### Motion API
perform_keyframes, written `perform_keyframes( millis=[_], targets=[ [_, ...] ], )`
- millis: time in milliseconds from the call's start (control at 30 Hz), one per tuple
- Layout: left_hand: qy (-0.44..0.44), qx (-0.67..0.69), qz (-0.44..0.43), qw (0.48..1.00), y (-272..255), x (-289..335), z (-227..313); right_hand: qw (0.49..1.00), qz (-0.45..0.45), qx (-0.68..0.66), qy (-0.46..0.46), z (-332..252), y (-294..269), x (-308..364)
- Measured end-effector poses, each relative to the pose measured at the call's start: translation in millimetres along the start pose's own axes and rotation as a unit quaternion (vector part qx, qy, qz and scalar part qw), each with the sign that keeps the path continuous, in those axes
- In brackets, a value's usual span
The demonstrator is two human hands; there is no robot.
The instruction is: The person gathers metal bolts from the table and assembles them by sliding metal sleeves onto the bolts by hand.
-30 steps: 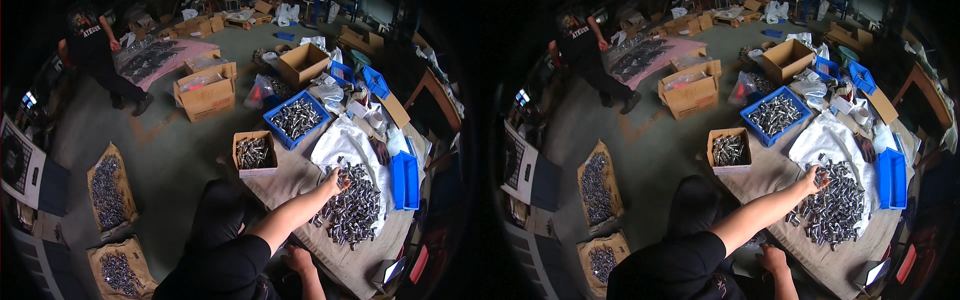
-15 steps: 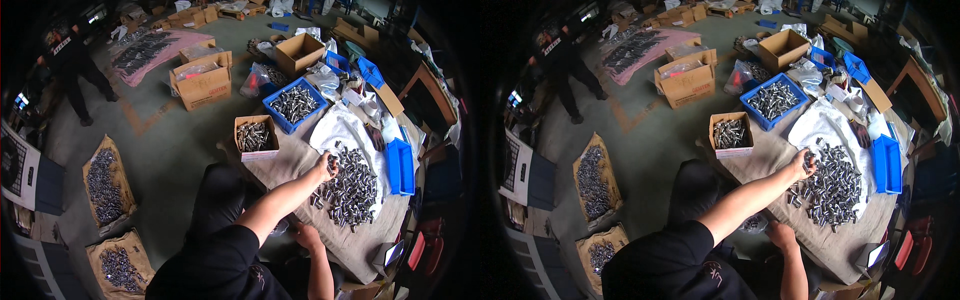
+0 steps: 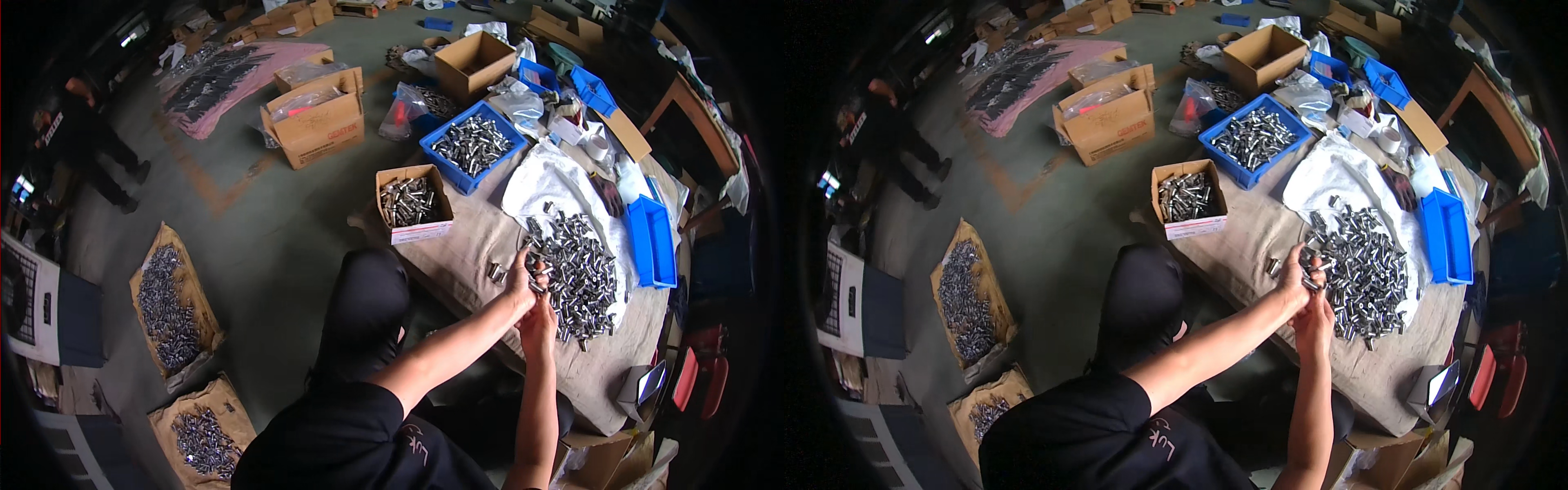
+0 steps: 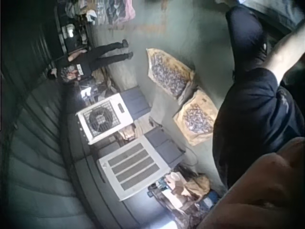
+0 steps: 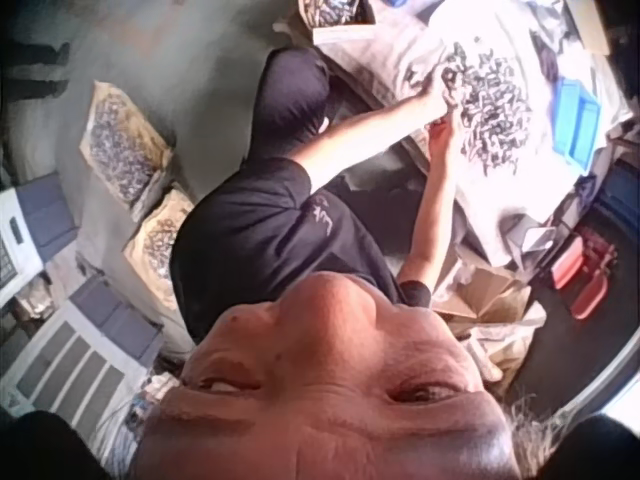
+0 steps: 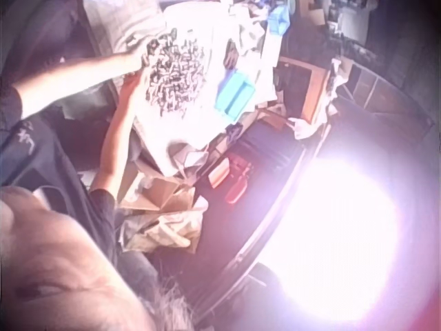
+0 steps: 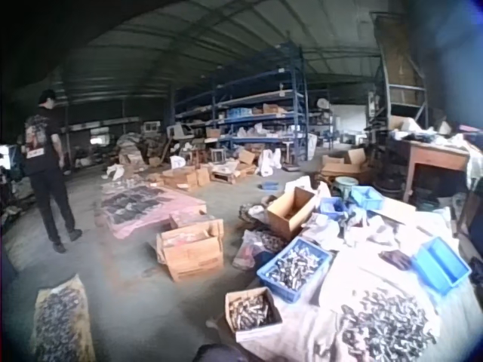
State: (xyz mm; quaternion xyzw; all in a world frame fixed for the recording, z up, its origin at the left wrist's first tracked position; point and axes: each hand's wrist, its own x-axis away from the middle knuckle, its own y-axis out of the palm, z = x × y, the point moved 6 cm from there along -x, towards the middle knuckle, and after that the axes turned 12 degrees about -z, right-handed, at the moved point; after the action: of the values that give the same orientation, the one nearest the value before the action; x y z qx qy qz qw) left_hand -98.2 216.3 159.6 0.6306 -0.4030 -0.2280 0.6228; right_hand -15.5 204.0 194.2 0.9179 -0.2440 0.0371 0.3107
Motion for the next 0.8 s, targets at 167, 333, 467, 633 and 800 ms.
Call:
perform_keyframes(
  millis=[167,333,467,633,800],
  targets=[
    [0.064,-0.166,0.044,0.983,-5.5,20.5,24.2,0.987,0.008,0.158,0.020,1.4,-9.5,2.4],
    [0.127,-0.202,0.047,0.970,-15.3,36.2,24.9,0.958,0.036,0.284,-0.008,4.6,-19.6,6.1],
    [0.157,-0.187,0.078,0.967,-19.4,44.6,28.1,0.923,0.040,0.381,-0.023,-2.8,-13.2,11.8],
    [0.147,-0.203,0.080,0.965,-21.6,49.2,34.1,0.951,-0.006,0.306,-0.047,-5.3,0.2,16.4],
    [0.136,-0.208,0.049,0.967,-21.2,54.8,28.8,0.915,-0.047,0.390,-0.089,-14.0,6.7,22.1]
  ],
)
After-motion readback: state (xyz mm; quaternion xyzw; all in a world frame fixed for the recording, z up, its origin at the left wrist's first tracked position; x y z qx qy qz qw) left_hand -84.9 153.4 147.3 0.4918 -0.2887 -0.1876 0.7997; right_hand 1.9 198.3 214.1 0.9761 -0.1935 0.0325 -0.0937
